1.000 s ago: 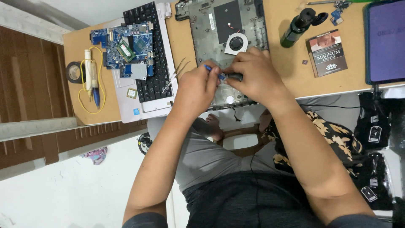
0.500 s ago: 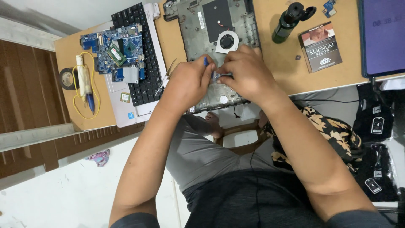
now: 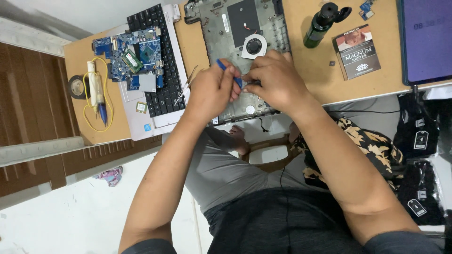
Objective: Cleaning a laptop daughterboard and chassis using a brush and cleaning solution.
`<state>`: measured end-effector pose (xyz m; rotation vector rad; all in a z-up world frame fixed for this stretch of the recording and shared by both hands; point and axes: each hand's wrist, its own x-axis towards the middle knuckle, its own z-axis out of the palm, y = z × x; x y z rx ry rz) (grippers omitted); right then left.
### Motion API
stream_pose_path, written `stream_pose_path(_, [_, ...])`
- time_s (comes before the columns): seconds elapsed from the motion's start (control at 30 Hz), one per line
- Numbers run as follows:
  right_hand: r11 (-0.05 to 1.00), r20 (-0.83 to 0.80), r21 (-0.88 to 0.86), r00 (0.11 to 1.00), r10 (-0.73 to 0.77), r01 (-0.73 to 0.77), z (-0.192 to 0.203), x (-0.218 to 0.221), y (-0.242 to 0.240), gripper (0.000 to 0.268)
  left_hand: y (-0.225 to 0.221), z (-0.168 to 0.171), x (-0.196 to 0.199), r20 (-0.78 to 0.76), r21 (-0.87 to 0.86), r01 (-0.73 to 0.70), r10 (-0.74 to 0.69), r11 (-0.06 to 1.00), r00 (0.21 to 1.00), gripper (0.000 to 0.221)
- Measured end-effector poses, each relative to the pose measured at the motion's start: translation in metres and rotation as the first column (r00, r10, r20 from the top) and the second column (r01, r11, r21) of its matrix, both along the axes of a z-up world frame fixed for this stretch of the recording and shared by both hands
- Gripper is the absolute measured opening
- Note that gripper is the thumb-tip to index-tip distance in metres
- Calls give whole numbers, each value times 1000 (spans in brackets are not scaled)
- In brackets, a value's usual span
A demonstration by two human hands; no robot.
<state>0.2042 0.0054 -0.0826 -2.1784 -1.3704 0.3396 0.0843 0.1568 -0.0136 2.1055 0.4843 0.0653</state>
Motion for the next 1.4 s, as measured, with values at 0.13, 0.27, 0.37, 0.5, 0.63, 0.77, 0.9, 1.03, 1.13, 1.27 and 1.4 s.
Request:
stream_pose_path(0.13, [1000,16,7,1000,19,-19,2,1,1,16,2,-4,-7,13,191,26,-29,981,1000,26])
stream_pose_path(0.27, [999,45,32,999,23,-24,1,1,-1,17,3,-5,-12,114,267,-7,-25,964,993,21])
stream_pose_path(0.37, [999,-17,44,1000,19,-18,6,-1,-3,17,-12,21,-34,358,-111,-255,278,961,892,25])
stream_pose_path(0.5, [988,-28,150,999,-27,31,10,-6,-5,18,-9,5,-67,471,-156,-385,411,910,781,25])
stream_pose_path(0.63, [952,114,301,990,-87,49,-2,-15,-3,24,-18,-4,-94,447,-90,-437,428,895,785,22])
stream_pose_path(0.77, [897,40,436,994,-98,71,1,-21,0,26,-23,-12,-105,451,-61,-485,458,872,766,21])
stream_pose_path(0.9, [914,155,395,974,-166,93,30,-22,-13,23,-28,-8,-114,371,-105,-501,501,859,782,24])
stream_pose_path(1.03, [916,158,371,961,-226,154,26,-17,-22,23,-28,-13,-118,380,-82,-525,514,847,769,22])
stream_pose_path(1.13, [947,249,272,938,-242,172,22,-16,-27,25,-30,-17,-117,373,-86,-514,506,853,778,22])
stream_pose_path(1.27, [939,318,277,903,-288,202,28,-20,-35,30,-32,-16,-114,385,-78,-504,492,860,781,22])
stream_pose_path(1.4, [916,120,281,937,-328,285,44,-29,-62,22,-32,-20,-117,422,-148,-480,494,865,760,27])
